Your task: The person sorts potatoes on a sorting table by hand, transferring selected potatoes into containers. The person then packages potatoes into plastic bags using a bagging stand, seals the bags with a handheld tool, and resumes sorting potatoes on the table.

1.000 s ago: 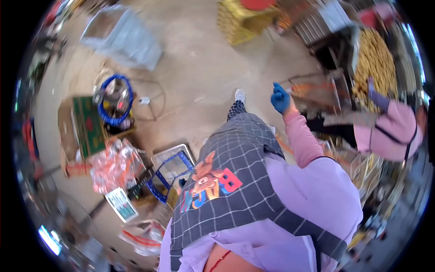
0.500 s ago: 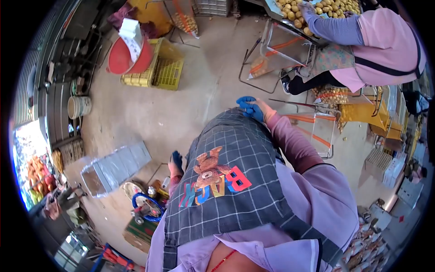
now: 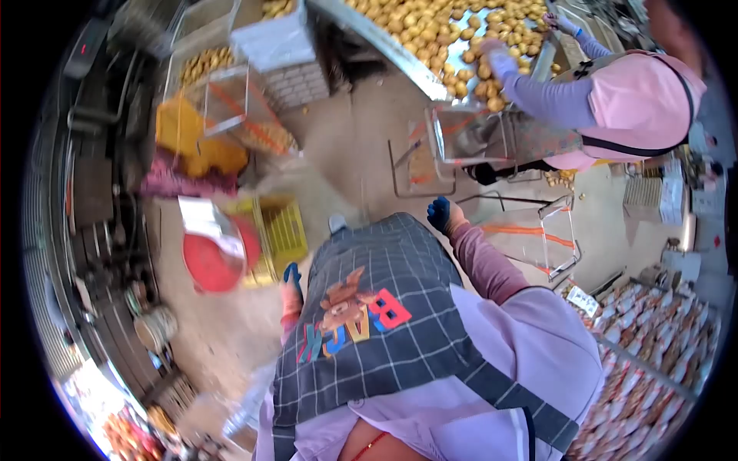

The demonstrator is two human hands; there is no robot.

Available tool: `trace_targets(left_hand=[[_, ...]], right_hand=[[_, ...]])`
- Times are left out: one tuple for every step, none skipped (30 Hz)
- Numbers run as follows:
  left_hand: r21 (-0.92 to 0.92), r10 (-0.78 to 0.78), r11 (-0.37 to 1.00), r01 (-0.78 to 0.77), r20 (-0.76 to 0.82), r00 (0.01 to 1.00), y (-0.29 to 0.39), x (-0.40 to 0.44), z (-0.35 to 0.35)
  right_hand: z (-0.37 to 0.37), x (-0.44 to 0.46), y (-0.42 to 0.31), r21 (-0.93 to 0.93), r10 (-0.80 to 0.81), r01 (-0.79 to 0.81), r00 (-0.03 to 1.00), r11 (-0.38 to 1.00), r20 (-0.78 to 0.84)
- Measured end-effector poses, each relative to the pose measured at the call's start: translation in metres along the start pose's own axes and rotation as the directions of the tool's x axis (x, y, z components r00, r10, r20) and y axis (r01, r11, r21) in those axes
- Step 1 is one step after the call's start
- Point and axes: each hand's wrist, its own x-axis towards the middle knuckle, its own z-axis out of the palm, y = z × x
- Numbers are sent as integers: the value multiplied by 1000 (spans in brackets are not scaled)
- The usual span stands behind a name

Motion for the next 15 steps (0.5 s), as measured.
trace_targets(left_hand=[[1, 81, 997, -81, 8, 997, 26, 21, -4], [36, 95, 995, -98, 88, 992, 59, 39, -3], [75, 92, 992, -105, 164, 982, 92, 50, -2], [80, 55, 994, -76, 239, 970, 118, 66, 3], [97, 55, 992, -83, 265, 963, 137, 84, 11], [102, 67, 989, -104, 318, 946, 155, 103, 22], [105, 75, 987, -121, 367, 927, 172, 120, 33], [163, 72, 976, -148, 400, 914, 184, 144, 46], [175, 71, 972, -156, 414, 908, 201, 163, 63], [221, 96, 949, -224, 475, 875, 219, 179, 85], [260, 113, 922, -288, 531, 840, 236, 191, 109], [294, 140, 890, -349, 552, 822, 266, 189, 141], [307, 138, 884, -352, 549, 824, 282, 192, 167], [258, 178, 890, -377, 564, 806, 300, 200, 194], [210, 217, 892, -400, 576, 788, 320, 205, 221]], right_hand=[[39, 11, -34, 52, 4, 15, 938, 999, -347], [90, 17, -75, 85, 13, 55, 760, 995, -649], [116, 25, -100, 55, -22, 98, 649, 994, -761], [131, 34, -118, 23, -64, 143, 572, 989, -818], [149, 42, -138, -6, -101, 185, 508, 983, -856], [141, 51, -142, -60, -185, 259, 489, 964, -853], [146, 59, -155, -57, -186, 273, 471, 960, -862], [157, 66, -173, -106, -232, 294, 438, 950, -868], [167, 75, -192, -153, -278, 312, 406, 938, -870], [173, 88, -206, -142, -276, 350, 370, 926, -887], [174, 106, -216, -136, -270, 353, 364, 926, -892], [174, 125, -224, -192, -349, 407, 355, 893, -868], [174, 144, -231, -242, -423, 462, 343, 853, -839], [171, 168, -239, -321, -512, 476, 354, 819, -782], [167, 193, -247, -429, -591, 441, 349, 789, -728]])
